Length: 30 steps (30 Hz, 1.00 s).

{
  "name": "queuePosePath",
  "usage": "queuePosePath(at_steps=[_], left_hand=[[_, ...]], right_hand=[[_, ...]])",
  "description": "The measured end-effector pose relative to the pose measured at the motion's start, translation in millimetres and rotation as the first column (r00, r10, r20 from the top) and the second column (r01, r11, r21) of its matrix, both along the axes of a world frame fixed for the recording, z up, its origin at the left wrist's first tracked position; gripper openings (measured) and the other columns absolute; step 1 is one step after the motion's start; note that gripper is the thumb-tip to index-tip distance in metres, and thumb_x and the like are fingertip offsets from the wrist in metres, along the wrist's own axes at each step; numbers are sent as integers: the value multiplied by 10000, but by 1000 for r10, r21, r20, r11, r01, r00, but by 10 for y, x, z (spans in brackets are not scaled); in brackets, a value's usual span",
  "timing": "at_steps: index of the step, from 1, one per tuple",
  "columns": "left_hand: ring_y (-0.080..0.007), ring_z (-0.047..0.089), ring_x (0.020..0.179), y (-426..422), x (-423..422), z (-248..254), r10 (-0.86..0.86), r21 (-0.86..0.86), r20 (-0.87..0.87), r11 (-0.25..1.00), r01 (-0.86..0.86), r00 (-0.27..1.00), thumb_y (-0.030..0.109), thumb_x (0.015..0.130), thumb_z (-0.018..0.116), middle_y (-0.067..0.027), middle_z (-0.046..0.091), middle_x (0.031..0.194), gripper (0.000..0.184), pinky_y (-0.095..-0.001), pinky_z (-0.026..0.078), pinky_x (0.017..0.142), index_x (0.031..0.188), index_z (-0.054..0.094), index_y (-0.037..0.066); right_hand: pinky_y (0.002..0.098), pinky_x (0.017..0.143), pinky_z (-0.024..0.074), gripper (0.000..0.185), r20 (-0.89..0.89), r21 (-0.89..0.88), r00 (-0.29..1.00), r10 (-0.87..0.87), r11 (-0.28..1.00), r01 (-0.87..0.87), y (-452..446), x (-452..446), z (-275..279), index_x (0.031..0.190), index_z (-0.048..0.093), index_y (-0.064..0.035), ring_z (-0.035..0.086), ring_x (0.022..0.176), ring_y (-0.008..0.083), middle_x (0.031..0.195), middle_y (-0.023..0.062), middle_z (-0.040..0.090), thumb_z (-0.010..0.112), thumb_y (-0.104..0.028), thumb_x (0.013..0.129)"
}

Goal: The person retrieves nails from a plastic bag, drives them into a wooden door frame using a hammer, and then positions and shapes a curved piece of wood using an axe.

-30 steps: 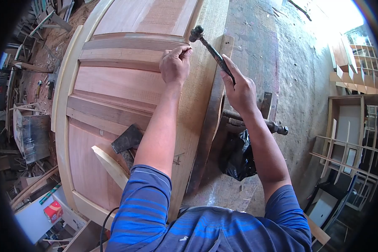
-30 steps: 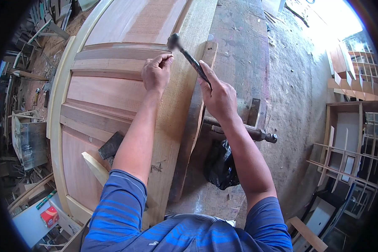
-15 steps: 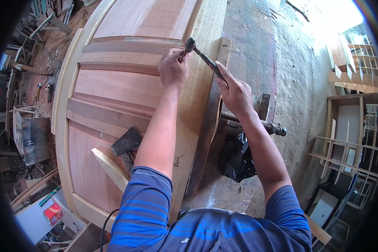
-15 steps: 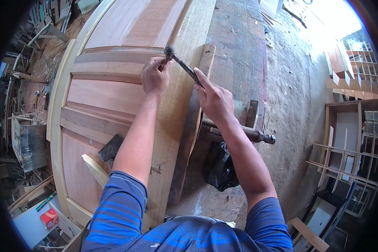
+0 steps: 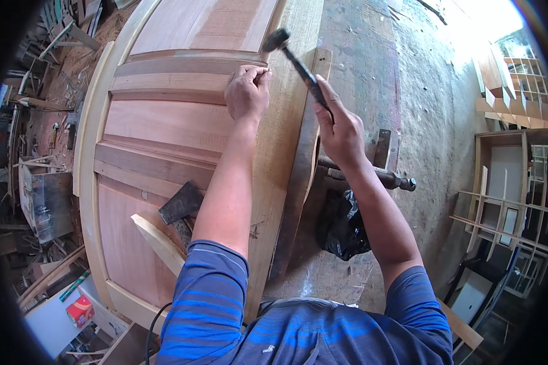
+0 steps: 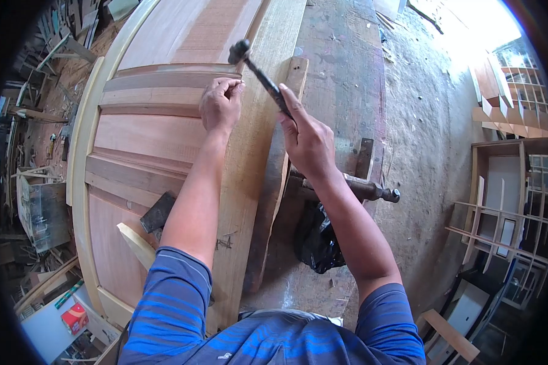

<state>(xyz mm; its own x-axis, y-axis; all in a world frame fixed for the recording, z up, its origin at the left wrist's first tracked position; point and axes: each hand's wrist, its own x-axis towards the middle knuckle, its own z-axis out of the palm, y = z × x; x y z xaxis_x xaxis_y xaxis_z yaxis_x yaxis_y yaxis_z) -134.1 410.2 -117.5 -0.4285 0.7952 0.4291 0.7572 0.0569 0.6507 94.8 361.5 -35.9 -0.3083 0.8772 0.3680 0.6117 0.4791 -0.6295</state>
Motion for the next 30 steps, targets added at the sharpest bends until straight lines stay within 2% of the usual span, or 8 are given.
queuePosePath(at_steps=[2,6,11,15,18,22,27,30], left_hand=[[-230,735,994,-17,-5,-25,2,-8,4,1000,-2,1000,326,977,827,7,791,1082,153,-402,578,900,1021,855,182],[-220,734,1006,-28,16,79,-12,-29,72,999,14,997,297,983,808,13,795,1085,133,-388,578,903,1038,866,191],[-251,734,1074,12,-6,39,18,-37,170,999,-12,985,208,1028,697,-55,776,1215,248,-414,577,969,1241,802,135],[-337,715,1206,26,6,44,36,58,155,997,-45,987,145,1079,557,-121,745,1302,303,-472,571,1037,1330,718,91],[-360,703,1229,28,18,51,44,50,185,997,-54,982,108,1092,516,-129,738,1313,301,-490,569,1038,1323,706,87],[-360,695,1243,27,-6,-5,36,50,226,998,-49,974,79,1098,491,-143,729,1328,304,-492,569,1036,1326,691,87],[-382,699,1213,19,10,58,61,102,181,992,-80,982,41,1081,485,-159,727,1294,309,-498,570,1030,1325,673,63],[-386,702,1199,-7,-11,14,44,136,177,988,-68,983,17,1064,488,-165,730,1276,318,-501,577,1018,1321,672,52]], right_hand=[[523,686,585,584,-78,83,997,2,997,5,4,15,-126,1649,539,-296,785,846,426,953,197,792,697,-261,1088],[535,711,601,606,336,-137,942,-21,988,71,100,74,62,1664,518,-302,782,833,437,940,238,773,693,-240,1087],[545,693,596,568,-140,91,990,3,996,10,51,9,76,1652,535,-283,782,807,435,928,228,785,673,-284,1101],[547,705,593,520,259,-120,965,-30,991,63,119,43,-172,1627,570,-300,782,796,428,885,219,775,658,-286,1115],[543,717,594,528,246,-127,968,-53,988,86,130,93,74,1634,565,-303,787,811,431,876,222,775,657,-274,1115],[527,709,594,539,-197,253,980,38,967,13,67,-35,186,1641,564,-310,791,788,395,973,213,793,662,-259,1113],[531,715,607,570,395,-104,919,7,994,37,180,125,-70,1664,521,-344,793,756,369,876,178,786,656,-303,1112],[531,731,615,575,326,-77,945,-24,996,52,206,184,200,1662,520,-364,800,787,389,845,178,787,663,-302,1108]])
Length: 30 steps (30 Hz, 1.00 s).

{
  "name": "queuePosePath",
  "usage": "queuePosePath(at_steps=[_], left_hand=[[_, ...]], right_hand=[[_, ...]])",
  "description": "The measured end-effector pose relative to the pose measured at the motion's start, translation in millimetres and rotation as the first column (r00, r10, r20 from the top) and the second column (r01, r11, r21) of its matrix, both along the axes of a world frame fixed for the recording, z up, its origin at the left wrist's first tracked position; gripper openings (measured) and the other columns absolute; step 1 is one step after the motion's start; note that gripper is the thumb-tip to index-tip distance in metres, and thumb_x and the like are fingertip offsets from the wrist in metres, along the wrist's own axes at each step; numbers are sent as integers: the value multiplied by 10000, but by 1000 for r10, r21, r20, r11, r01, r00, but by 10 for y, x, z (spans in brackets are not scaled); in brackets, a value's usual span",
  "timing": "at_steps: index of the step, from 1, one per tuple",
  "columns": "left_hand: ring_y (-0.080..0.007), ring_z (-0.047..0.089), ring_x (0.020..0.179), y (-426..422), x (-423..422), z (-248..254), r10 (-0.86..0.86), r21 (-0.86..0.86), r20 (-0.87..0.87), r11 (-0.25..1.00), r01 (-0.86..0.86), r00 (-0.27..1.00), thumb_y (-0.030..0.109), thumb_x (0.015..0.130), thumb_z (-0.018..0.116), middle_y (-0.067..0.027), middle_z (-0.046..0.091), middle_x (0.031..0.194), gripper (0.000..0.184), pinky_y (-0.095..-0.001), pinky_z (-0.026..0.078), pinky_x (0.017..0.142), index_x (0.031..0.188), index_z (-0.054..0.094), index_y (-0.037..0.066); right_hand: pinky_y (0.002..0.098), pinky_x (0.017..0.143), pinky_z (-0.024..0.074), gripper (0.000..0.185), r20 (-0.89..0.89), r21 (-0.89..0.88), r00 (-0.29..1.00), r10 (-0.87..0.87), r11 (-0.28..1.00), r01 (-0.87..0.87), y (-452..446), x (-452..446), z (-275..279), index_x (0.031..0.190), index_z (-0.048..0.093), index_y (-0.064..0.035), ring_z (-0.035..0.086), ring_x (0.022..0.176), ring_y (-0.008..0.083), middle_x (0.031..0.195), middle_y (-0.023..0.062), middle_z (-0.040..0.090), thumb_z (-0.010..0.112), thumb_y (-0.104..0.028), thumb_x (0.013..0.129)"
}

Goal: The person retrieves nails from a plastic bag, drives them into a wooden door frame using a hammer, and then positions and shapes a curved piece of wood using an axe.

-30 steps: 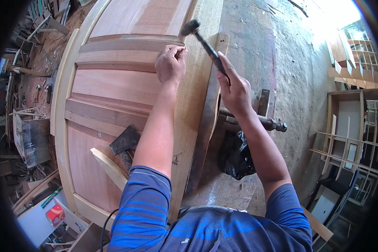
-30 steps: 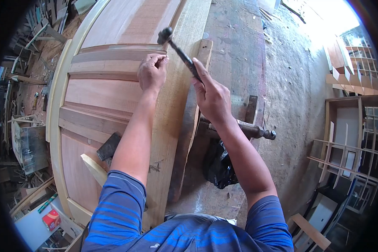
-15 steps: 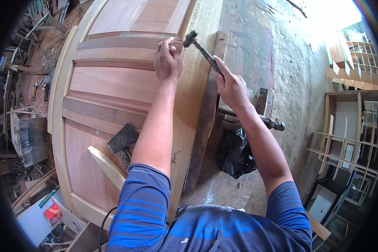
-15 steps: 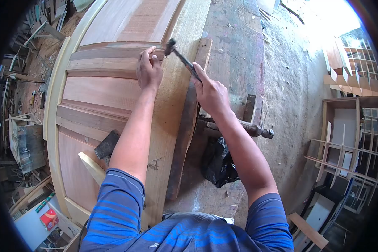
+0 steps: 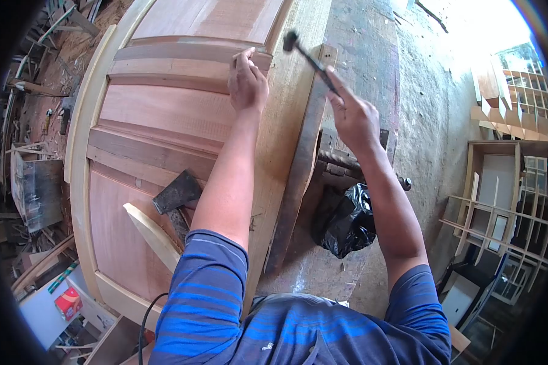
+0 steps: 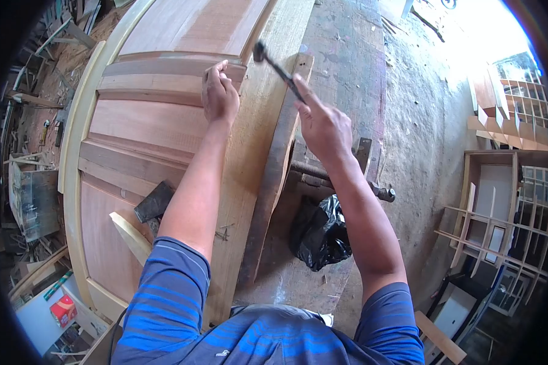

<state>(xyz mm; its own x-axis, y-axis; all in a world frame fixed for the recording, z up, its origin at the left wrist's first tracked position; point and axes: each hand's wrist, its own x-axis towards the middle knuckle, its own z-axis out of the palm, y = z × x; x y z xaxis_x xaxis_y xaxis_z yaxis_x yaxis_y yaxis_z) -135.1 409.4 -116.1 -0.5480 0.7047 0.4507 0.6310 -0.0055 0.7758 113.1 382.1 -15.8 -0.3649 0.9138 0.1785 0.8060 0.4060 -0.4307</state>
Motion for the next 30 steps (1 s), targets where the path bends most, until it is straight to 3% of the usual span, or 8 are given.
queuePosePath(at_steps=[4,6,9,16,19,22,26,30], left_hand=[[-381,697,1211,16,-11,-57,-5,22,-35,1000,6,999,-10,1043,500,-171,732,1269,318,-501,586,1005,1302,673,47],[-380,694,1218,30,-9,-56,-8,32,-51,999,10,999,-12,1040,502,-172,732,1275,317,-499,584,1011,1300,674,49],[-383,692,1221,18,-14,-40,-9,0,-50,1000,9,999,-6,1042,506,-173,732,1281,314,-497,579,1020,1300,675,52],[-364,708,1196,41,-7,-77,8,-32,-36,999,-9,999,-36,1027,516,-163,735,1281,346,-477,589,1001,1326,660,63],[-363,718,1179,37,-6,-26,-8,7,-52,1000,8,999,-47,1011,521,-170,736,1276,353,-476,595,983,1316,662,62],[-384,714,1176,68,-47,-27,-8,34,-40,999,9,999,-38,1013,518,-178,743,1264,337,-492,590,985,1299,669,56],[-392,703,1202,29,-22,-96,12,17,-51,1000,-11,999,-16,1026,515,-182,753,1249,316,-498,578,1017,1288,676,52],[-386,706,1203,40,-21,-20,-2,7,-7,1000,3,1000,1,1035,515,-171,755,1250,325,-502,578,1020,1306,684,65]], right_hand=[[466,747,638,589,-386,430,891,240,901,-56,-68,-152,50,1670,523,-167,816,812,354,1105,199,819,674,-193,1101],[475,746,636,579,-324,399,916,236,912,-94,-84,-149,-155,1668,528,-177,814,837,355,1128,209,813,665,-197,1106],[538,718,610,561,243,-139,970,-3,990,38,-10,-136,-69,1669,508,-403,790,759,344,914,214,796,633,-327,1127],[462,723,620,578,-488,424,839,240,906,-13,-116,-240,-25,1682,517,-222,792,769,328,1047,202,825,653,-219,1121],[559,816,622,599,226,-175,973,42,984,-1,-78,-166,-78,1693,469,-359,783,851,440,974,241,795,621,-296,1117],[561,805,613,598,54,-168,998,20,986,-10,-56,-175,203,1699,466,-355,799,878,415,1028,248,800,619,-305,1123],[446,781,636,572,-404,445,874,270,893,-69,-136,-220,9,1669,524,-141,829,934,337,1317,236,772,650,-167,1112],[579,747,598,656,169,-162,982,89,985,-61,-89,-99,-239,1724,360,-450,775,839,421,866,228,763,595,-290,1133]])
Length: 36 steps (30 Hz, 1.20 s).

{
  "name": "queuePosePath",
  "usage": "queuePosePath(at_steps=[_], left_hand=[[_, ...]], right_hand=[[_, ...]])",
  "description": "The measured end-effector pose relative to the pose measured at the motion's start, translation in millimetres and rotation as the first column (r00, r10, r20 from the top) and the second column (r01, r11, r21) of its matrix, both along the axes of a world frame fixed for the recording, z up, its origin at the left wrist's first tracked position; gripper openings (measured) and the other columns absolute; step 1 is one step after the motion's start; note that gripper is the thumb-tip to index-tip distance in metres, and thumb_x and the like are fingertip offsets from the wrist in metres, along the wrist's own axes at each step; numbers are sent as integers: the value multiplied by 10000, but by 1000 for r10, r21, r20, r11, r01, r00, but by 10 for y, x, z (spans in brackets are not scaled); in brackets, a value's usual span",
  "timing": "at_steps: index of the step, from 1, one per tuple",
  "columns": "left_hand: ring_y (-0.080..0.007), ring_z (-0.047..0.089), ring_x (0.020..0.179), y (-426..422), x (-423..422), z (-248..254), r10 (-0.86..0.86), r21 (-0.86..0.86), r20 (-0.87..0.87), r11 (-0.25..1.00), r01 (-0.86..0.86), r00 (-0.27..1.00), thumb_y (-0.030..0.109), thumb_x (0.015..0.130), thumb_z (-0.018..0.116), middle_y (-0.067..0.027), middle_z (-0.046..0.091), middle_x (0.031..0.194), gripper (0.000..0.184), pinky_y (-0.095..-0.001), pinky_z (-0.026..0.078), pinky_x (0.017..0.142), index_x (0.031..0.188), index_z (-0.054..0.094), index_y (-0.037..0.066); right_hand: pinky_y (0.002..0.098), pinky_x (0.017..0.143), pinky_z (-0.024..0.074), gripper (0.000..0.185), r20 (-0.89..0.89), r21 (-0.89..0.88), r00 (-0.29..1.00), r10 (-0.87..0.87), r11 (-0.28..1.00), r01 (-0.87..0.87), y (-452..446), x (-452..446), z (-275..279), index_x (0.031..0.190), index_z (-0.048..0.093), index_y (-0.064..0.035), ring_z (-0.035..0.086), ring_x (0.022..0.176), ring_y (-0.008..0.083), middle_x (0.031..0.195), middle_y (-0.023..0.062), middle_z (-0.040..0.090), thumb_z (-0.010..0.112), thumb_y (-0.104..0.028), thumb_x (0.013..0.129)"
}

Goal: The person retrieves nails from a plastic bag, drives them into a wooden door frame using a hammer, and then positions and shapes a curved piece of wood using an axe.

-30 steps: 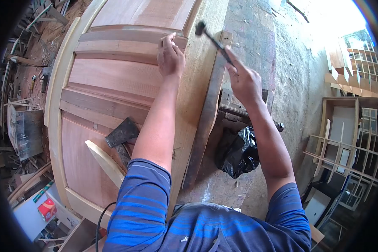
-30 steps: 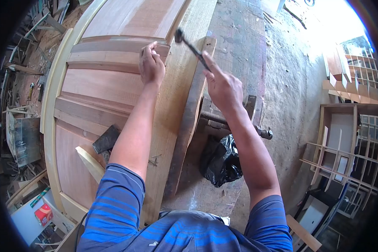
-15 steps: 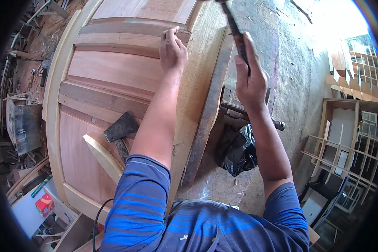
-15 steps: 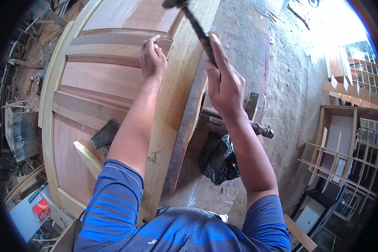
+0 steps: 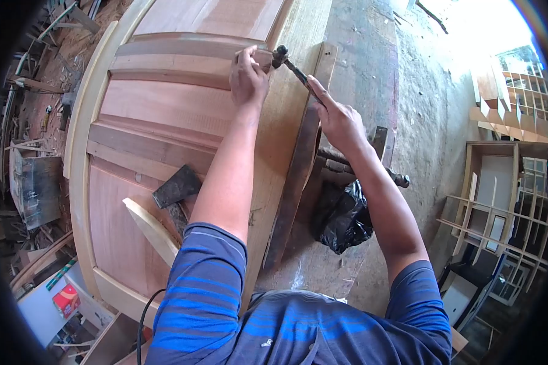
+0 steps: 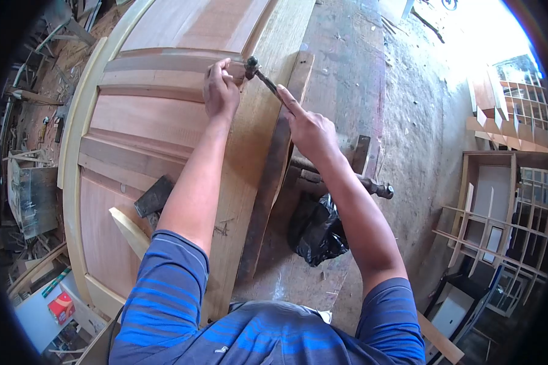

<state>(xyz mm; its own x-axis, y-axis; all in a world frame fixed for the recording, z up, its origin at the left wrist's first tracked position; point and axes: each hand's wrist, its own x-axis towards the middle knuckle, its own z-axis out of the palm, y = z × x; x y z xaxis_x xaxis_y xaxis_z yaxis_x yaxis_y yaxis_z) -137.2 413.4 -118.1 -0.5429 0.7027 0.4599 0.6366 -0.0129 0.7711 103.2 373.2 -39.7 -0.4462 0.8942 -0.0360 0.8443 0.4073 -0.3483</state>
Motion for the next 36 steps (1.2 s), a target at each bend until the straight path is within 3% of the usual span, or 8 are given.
queuePosePath(at_steps=[2,5,8,12,19,25,32,36], left_hand=[[-381,711,1194,20,3,-13,-10,-19,35,1000,11,999,7,1041,514,-166,756,1247,322,-504,580,1014,1301,694,68],[-365,722,1168,15,-3,-33,-16,-47,87,999,20,996,-3,1048,512,-160,758,1233,303,-492,582,1007,1263,716,59],[-357,725,1159,26,-94,-135,-114,-26,133,993,118,985,-16,1045,518,-165,757,1226,302,-485,582,1010,1259,718,58],[-287,742,1110,-113,-387,-236,-385,-51,18,921,385,923,2,1043,606,-142,742,1249,316,-410,603,993,1335,709,66],[-449,706,1214,-2006,-395,301,-662,-368,-3,698,615,749,6,931,714,-250,735,1252,333,-471,578,1058,1264,712,14],[-396,691,1227,-3472,220,576,-449,-374,-151,851,370,881,114,916,790,-176,764,1240,234,-501,547,1084,1130,762,24],[-338,684,1168,-3534,404,501,-326,-487,-356,865,125,876,235,871,851,-120,741,1114,183,-523,529,1036,922,776,76],[-344,695,1160,-3357,421,521,-376,-599,-362,795,96,853,230,897,810,-132,732,1061,202,-531,527,998,1032,742,96]], right_hand=[[578,801,593,603,11,-43,1000,-6,999,6,2,-50,338,1689,439,-447,766,861,461,892,236,766,614,-333,1123],[612,819,582,624,-270,153,963,13,988,30,-149,-74,95,1719,358,-460,761,879,492,900,273,759,569,-386,1137],[623,830,582,652,-13,-67,998,-64,996,63,-67,-124,-48,1734,310,-465,756,894,512,912,293,759,564,-377,1141],[623,850,589,653,11,-55,1000,-23,998,23,-85,-168,147,1730,309,-471,749,923,542,974,316,768,560,-353,1139],[616,940,576,638,-33,-144,999,-15,990,10,-784,-129,329,1734,316,-436,759,1026,514,1066,305,781,536,-344,1142],[617,890,595,667,-78,-96,997,30,995,-37,-1437,7,196,1735,330,-403,764,971,518,1023,325,774,574,-331,1120],[633,876,600,650,-114,-112,993,11,993,-24,-1883,132,140,1718,367,-432,754,937,533,986,348,758,564,-355,1103],[627,916,582,637,-118,-168,993,-15,986,-5,-2003,153,282,1713,379,-433,737,987,554,1046,355,753,565,-336,1112]])
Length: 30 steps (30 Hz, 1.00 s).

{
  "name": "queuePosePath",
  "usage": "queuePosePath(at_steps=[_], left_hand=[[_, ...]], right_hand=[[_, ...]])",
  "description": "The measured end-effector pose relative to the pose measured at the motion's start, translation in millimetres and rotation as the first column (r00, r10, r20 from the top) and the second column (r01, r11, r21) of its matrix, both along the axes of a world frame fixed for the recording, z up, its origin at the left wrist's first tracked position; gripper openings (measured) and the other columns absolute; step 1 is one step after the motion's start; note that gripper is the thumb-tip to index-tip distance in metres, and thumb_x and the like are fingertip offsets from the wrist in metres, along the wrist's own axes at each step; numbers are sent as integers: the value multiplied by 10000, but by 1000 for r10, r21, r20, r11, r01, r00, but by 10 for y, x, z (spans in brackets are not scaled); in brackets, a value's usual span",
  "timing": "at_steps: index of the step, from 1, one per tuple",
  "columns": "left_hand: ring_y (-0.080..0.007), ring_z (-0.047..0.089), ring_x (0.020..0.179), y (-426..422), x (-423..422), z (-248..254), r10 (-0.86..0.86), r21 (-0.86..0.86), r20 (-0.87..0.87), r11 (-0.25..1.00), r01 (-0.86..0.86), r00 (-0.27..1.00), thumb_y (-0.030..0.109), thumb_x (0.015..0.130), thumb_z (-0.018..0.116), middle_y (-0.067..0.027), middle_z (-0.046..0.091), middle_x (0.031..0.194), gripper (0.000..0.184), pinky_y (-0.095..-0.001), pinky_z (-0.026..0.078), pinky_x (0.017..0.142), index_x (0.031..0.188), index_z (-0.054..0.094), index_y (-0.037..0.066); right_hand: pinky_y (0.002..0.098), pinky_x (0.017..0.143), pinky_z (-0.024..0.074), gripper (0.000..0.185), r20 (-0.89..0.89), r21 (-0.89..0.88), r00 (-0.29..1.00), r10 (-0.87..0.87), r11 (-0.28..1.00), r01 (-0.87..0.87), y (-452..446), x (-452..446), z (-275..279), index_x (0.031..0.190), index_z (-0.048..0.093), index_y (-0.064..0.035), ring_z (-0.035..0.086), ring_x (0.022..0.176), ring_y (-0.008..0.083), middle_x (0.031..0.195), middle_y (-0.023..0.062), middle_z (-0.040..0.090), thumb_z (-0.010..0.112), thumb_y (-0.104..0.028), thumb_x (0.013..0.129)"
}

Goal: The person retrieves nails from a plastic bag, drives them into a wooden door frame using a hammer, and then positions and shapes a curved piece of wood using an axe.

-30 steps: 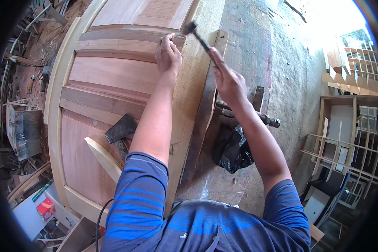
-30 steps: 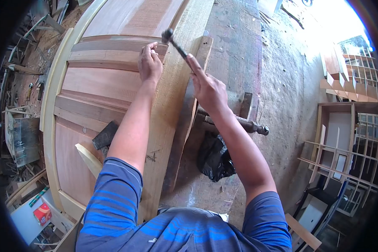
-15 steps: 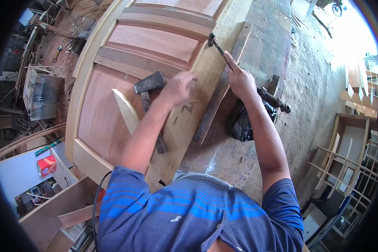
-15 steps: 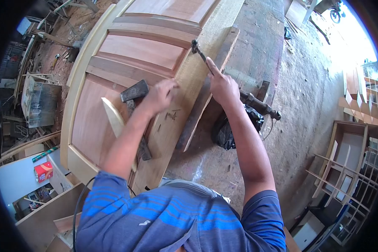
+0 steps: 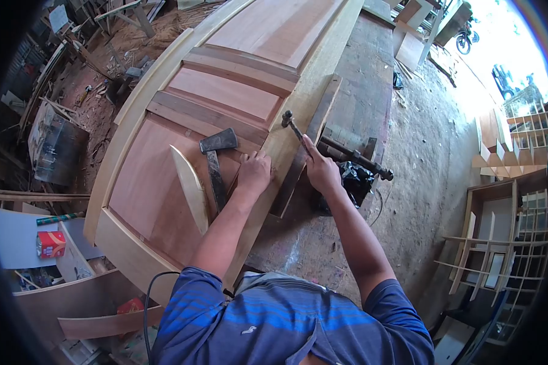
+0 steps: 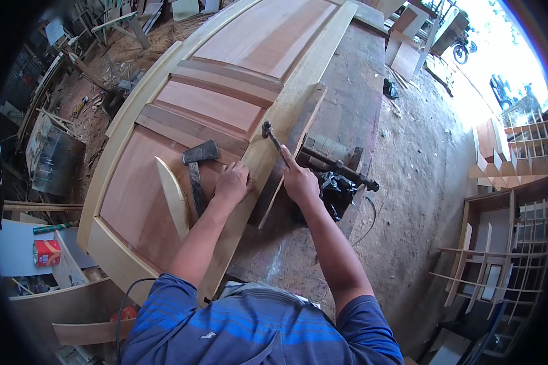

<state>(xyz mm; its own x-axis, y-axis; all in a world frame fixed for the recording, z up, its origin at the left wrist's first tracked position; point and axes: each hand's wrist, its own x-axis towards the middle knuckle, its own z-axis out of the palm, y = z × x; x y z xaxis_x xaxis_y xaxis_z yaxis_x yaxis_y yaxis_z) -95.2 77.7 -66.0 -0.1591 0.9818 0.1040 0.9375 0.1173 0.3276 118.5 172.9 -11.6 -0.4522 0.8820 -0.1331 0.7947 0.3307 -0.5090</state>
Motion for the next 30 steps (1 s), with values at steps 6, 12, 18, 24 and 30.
queuePosePath(at_steps=[6,12,18,24,30], left_hand=[[-410,730,1065,603,-104,-141,19,156,352,985,-79,936,175,994,688,-171,765,1103,248,-541,541,966,1219,695,71],[-368,748,1024,1685,-327,-452,-19,406,456,894,-189,890,202,1023,704,-142,804,1070,192,-519,543,960,1191,730,110],[-328,769,920,2808,-410,-565,-17,487,506,831,-269,862,159,982,773,-98,819,951,119,-491,555,925,1097,766,127],[-272,797,927,3158,-388,-648,7,457,595,819,-346,803,285,1028,799,-81,838,972,164,-440,582,877,1100,798,137],[-258,799,890,3122,-398,-571,9,515,449,814,-267,894,281,993,843,-85,842,972,188,-417,593,854,1103,830,129]], right_hand=[[611,870,588,605,-94,129,995,-21,991,33,324,65,-95,1694,428,-429,746,947,527,1004,315,764,580,-335,1115],[592,788,574,582,-241,246,966,-98,956,158,1128,-176,-109,1683,460,-411,752,900,510,956,297,753,595,-315,1125],[580,822,586,585,-83,193,996,-41,980,56,1738,-183,-343,1691,452,-395,757,896,482,989,275,772,593,-346,1125],[469,716,576,578,-336,98,922,-193,966,238,1796,-70,-601,1668,517,-369,712,701,392,812,236,697,659,-274,1115],[397,662,548,572,-397,106,892,-216,955,278,1826,-37,-661,1666,535,-324,604,589,271,714,190,617,674,-254,1115]])
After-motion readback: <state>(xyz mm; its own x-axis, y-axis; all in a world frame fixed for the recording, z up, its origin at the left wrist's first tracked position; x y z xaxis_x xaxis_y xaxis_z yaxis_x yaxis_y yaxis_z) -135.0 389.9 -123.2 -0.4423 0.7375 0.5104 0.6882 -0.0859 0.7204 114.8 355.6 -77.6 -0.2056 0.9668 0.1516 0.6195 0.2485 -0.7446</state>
